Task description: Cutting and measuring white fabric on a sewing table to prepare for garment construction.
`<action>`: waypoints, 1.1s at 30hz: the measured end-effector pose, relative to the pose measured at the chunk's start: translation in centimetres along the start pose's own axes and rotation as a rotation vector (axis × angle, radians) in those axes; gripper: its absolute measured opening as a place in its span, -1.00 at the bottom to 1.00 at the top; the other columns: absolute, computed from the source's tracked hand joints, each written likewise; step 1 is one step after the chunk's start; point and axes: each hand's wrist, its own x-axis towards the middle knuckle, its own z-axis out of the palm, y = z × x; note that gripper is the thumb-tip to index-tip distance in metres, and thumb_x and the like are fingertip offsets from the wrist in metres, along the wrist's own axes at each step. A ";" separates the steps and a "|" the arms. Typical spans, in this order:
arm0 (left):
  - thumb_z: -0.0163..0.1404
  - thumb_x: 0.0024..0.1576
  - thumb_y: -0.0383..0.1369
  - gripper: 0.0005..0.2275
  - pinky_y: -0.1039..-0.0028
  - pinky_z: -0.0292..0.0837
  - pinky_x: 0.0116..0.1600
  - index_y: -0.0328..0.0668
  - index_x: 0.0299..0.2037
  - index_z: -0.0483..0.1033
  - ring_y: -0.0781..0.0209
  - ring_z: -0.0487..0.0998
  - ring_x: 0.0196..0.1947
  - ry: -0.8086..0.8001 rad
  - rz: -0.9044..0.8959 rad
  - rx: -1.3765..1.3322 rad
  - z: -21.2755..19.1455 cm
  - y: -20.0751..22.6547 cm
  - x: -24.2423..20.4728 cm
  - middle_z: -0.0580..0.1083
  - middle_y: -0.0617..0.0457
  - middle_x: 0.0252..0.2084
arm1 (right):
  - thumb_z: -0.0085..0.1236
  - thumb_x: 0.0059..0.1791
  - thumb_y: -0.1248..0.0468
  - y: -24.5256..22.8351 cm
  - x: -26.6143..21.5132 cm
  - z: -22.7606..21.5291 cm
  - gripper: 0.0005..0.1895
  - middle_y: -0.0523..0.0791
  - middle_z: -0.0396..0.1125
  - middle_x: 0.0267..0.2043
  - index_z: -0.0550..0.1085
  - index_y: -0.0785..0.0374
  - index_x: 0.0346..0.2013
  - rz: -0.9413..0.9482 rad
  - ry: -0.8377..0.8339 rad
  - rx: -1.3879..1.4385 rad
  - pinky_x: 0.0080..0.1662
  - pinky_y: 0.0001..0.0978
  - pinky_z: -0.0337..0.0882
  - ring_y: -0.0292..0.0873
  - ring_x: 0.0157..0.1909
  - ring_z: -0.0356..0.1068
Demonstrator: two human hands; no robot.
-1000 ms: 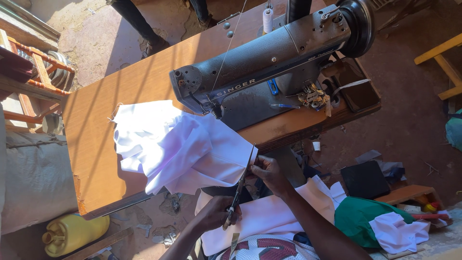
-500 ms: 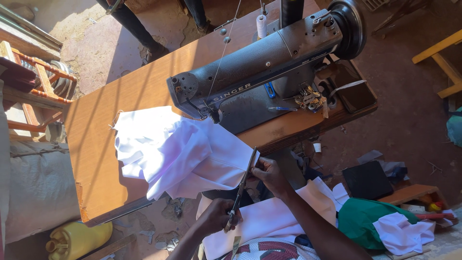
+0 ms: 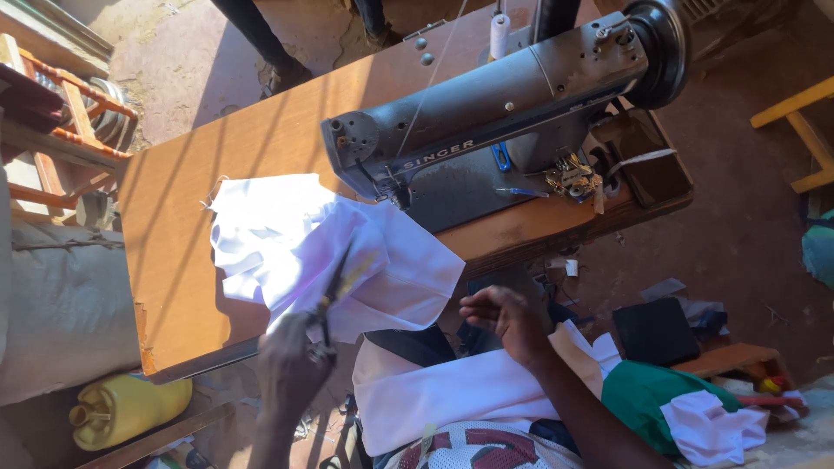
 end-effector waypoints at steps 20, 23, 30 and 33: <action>0.30 -0.01 -0.48 -0.76 0.57 0.40 -0.51 -0.28 -0.15 0.59 0.27 0.62 -0.37 0.160 -0.871 -1.339 5.9 3.2 -2.4 0.68 -0.10 -0.26 | 0.26 0.01 0.30 -8.1 -6.9 -2.6 -0.76 -0.13 0.19 -0.53 0.76 0.40 -0.19 -0.151 0.194 -0.898 -0.32 -0.38 -0.02 -0.29 -0.44 0.06; 0.26 0.05 -0.48 -0.79 0.54 0.44 -0.49 -0.27 -0.16 0.55 0.28 0.58 -0.43 0.164 -1.025 -1.194 4.1 2.2 -3.2 0.66 -0.07 -0.30 | 0.28 0.01 0.34 -8.4 -6.9 -7.2 -0.78 -0.17 -0.01 -0.74 0.81 0.33 -0.16 -0.008 0.177 -1.021 -0.47 -0.41 -0.19 -0.33 -0.63 -0.16; 0.23 0.06 -0.33 -0.86 0.45 0.49 -0.34 -0.09 -0.23 0.59 0.32 0.56 -0.57 0.005 -1.157 -0.790 3.1 1.7 -4.7 0.63 0.09 -0.42 | 0.04 -0.03 -0.31 -14.4 -6.8 -0.7 -0.53 -0.46 0.69 -0.02 0.61 -0.47 0.12 0.466 0.236 -2.089 0.14 -0.41 0.50 -0.36 0.19 0.58; 0.16 0.04 -0.32 -0.79 0.35 0.54 -0.29 -0.14 -0.15 0.66 0.22 0.62 -0.46 0.008 -1.163 -0.818 1.9 3.7 -3.7 0.66 0.05 -0.31 | 0.34 -0.09 0.05 -12.3 -4.7 0.4 -0.70 -0.29 0.59 -0.07 0.66 -0.08 -0.08 -0.305 0.268 -1.733 -0.13 -0.35 0.54 -0.22 -0.25 0.62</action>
